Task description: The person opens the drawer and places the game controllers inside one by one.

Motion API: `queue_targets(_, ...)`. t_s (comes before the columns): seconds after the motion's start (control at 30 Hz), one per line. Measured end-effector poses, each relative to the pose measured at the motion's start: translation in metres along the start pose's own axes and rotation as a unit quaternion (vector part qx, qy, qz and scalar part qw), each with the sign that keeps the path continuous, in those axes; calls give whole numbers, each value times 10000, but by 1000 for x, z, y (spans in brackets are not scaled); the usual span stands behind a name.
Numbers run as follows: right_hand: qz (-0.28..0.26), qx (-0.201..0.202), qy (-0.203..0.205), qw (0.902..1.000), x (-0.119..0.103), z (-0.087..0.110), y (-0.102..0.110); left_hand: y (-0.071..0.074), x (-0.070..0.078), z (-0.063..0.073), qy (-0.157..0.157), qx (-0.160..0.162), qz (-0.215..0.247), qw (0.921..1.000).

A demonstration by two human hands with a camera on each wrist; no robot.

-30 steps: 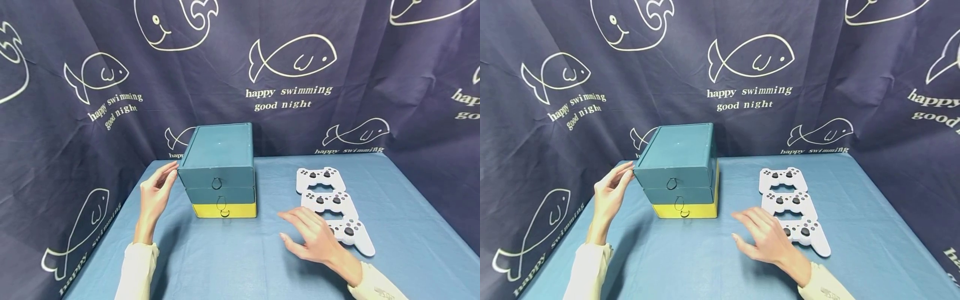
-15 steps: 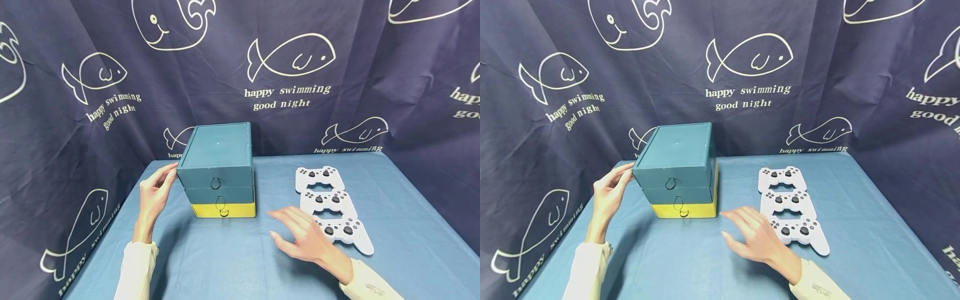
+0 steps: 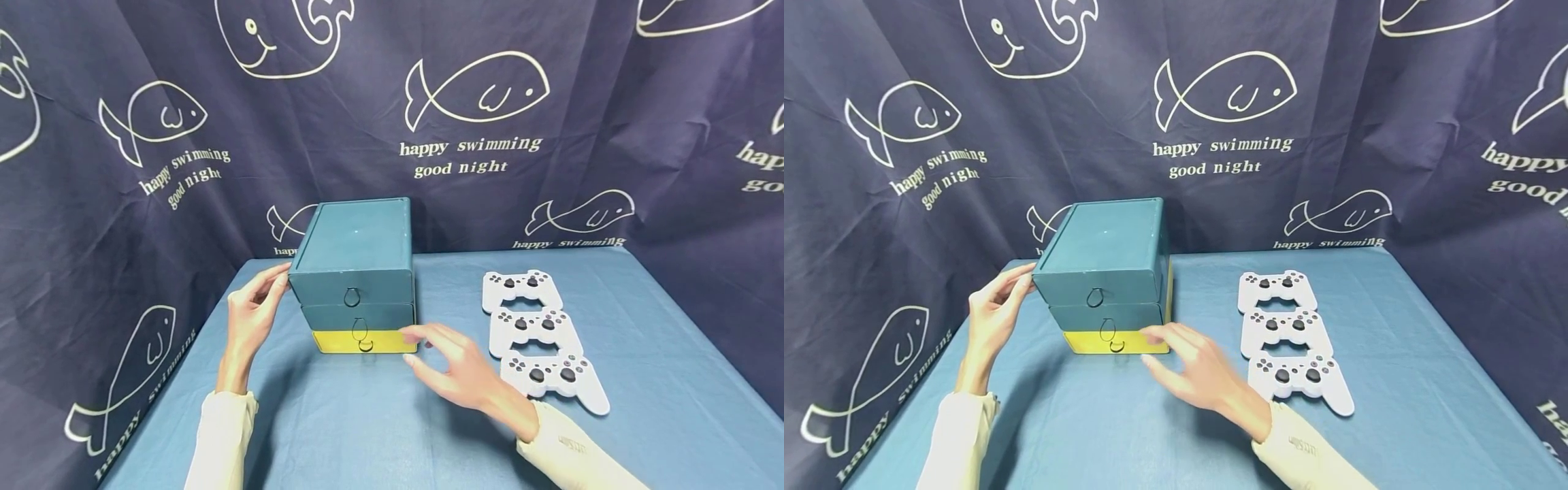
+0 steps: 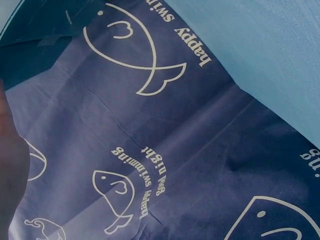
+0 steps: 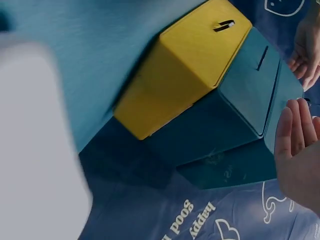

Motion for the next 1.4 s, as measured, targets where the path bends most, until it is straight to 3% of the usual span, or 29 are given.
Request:
queue_targets(0.3,-635,-95,-206,9977,5,-32,-14,2,-1,-1,-69,3,-37,10000)
queue_targets(0.6,-1319,-68,-641,9892,12,-58,-27,2,-1,-1,-69,-47,-30,10000)
queue_targets(1.4,-1897,-95,-842,9782,20,-82,-45,2,-2,-1,56,-66,-179,9998)
Point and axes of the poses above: each hand's wrist, its own z-axis away from the middle knuckle, its own y-axis out of the back of the hand, x = y × z, the point moved 5 cm from there along -z, towards the middle knuckle, and after that the axes turned 15 degrees about -x, right-handed, at the moved point
